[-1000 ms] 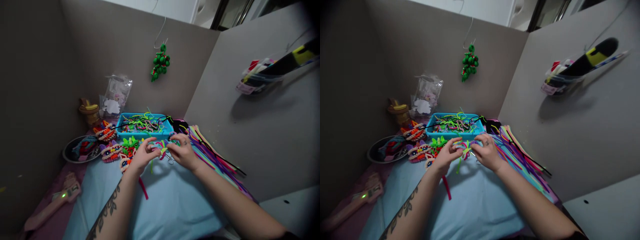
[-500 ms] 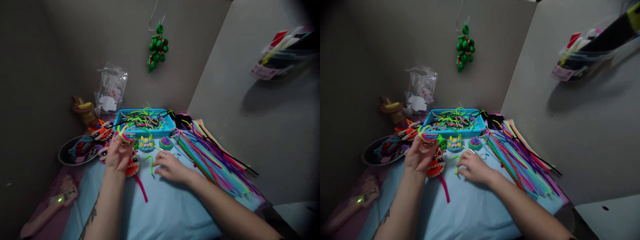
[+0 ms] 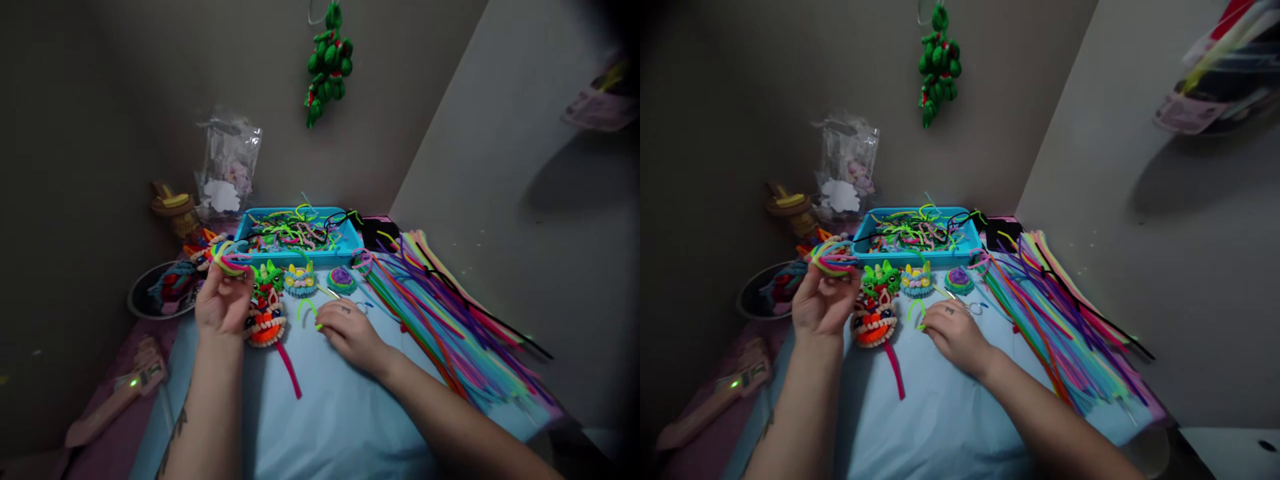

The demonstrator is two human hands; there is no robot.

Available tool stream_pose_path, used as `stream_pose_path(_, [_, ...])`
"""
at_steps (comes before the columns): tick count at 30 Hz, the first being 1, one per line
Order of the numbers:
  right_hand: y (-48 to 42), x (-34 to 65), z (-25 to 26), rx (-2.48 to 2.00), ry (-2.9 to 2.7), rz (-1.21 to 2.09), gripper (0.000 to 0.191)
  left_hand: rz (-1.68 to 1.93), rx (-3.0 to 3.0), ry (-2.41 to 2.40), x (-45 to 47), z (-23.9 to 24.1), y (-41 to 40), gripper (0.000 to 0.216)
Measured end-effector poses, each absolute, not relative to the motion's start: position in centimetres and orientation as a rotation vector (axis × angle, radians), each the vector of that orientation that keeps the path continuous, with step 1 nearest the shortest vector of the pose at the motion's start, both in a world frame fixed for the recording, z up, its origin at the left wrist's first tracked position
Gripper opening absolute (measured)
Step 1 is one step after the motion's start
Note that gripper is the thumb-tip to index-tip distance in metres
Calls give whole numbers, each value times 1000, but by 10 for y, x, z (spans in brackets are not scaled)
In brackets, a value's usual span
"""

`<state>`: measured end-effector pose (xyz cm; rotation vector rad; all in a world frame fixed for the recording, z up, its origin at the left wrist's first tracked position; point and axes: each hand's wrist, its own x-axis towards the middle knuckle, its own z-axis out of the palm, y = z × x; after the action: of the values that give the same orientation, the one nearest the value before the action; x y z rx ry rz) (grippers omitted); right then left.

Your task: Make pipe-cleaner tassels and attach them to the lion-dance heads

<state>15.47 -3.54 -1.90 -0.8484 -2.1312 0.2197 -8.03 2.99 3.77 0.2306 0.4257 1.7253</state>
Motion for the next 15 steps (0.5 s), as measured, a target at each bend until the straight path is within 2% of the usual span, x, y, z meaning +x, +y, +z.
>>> stream_pose_path(3, [-39, 156, -19, -849, -2157, 116, 13, 1741, 199, 445, -83, 38, 30, 6])
stream_pose_path(7, [-45, 156, -26, -973, -2249, 225, 15, 1707, 205, 455, -83, 37, 32, 3])
stream_pose_path(12, [-61, 164, -25, -1320, -2223, 377, 30, 1656, 221, 405, -79, 37, 32, 5])
stream_pose_path(15, [-78, 166, -20, -1316, -2090, 369, 13, 1639, 256, 391, -77, 37, 31, 10])
